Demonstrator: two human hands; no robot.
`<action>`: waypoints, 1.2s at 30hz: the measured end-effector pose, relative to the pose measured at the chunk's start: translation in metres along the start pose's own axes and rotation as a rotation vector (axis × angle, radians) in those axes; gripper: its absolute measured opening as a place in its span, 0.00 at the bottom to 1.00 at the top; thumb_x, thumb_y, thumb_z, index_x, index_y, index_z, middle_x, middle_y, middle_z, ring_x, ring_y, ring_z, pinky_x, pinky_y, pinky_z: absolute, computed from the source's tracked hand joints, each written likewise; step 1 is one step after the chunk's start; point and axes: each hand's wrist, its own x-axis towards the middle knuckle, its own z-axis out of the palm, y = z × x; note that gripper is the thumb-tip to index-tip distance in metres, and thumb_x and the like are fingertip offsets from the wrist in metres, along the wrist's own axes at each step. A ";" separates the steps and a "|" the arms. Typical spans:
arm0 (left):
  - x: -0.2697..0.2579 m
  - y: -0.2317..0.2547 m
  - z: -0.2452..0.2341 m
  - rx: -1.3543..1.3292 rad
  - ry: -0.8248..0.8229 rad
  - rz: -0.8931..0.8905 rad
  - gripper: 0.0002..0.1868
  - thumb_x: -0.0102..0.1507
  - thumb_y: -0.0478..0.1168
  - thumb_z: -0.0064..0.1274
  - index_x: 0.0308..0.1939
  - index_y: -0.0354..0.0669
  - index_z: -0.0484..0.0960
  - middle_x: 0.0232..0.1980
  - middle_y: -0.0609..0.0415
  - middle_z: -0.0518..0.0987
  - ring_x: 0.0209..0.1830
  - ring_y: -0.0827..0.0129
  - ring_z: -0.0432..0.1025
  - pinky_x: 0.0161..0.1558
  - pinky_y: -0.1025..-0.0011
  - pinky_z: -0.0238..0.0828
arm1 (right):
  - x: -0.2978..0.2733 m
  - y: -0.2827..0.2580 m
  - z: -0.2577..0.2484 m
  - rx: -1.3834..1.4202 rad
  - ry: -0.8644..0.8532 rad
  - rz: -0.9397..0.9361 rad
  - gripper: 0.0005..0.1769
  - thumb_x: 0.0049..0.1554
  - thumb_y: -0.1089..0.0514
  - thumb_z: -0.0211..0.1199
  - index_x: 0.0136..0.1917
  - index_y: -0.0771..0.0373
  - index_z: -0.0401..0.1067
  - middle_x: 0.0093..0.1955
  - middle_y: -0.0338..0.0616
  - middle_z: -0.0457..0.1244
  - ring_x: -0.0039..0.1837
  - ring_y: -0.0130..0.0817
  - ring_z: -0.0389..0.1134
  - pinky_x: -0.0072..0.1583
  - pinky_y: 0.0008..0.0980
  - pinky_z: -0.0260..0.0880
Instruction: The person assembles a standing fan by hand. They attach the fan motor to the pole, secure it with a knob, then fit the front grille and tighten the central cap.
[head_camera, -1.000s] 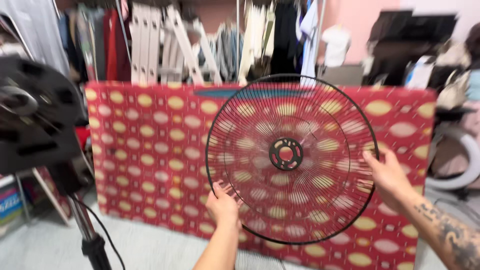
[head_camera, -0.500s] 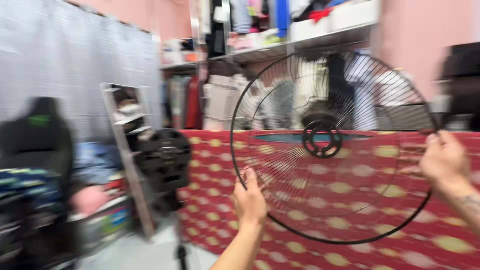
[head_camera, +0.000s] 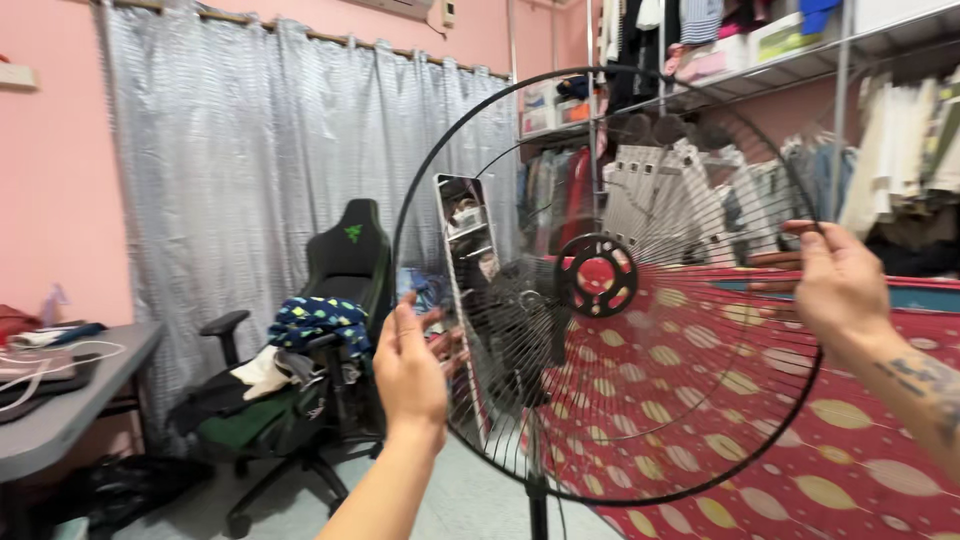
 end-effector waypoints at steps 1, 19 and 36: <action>0.001 0.003 -0.008 0.003 0.017 -0.015 0.29 0.70 0.58 0.35 0.67 0.45 0.71 0.55 0.46 0.79 0.40 0.65 0.78 0.38 0.66 0.79 | 0.001 0.002 0.014 -0.015 -0.015 -0.053 0.18 0.76 0.52 0.43 0.69 0.62 0.67 0.52 0.51 0.69 0.45 0.37 0.70 0.43 0.33 0.71; 0.024 -0.057 -0.072 0.106 0.236 -0.205 0.32 0.72 0.61 0.32 0.46 0.29 0.70 0.44 0.40 0.80 0.35 0.49 0.82 0.38 0.59 0.80 | 0.012 -0.031 0.087 -0.187 -0.169 0.042 0.19 0.69 0.52 0.44 0.67 0.58 0.68 0.48 0.48 0.72 0.42 0.37 0.74 0.38 0.36 0.76; 0.052 -0.058 -0.049 0.189 0.233 -0.206 0.30 0.70 0.60 0.34 0.54 0.36 0.75 0.42 0.46 0.81 0.31 0.56 0.81 0.32 0.62 0.79 | 0.018 -0.001 0.082 -0.309 -0.058 -0.014 0.19 0.71 0.52 0.46 0.67 0.59 0.72 0.46 0.48 0.70 0.43 0.35 0.72 0.38 0.36 0.73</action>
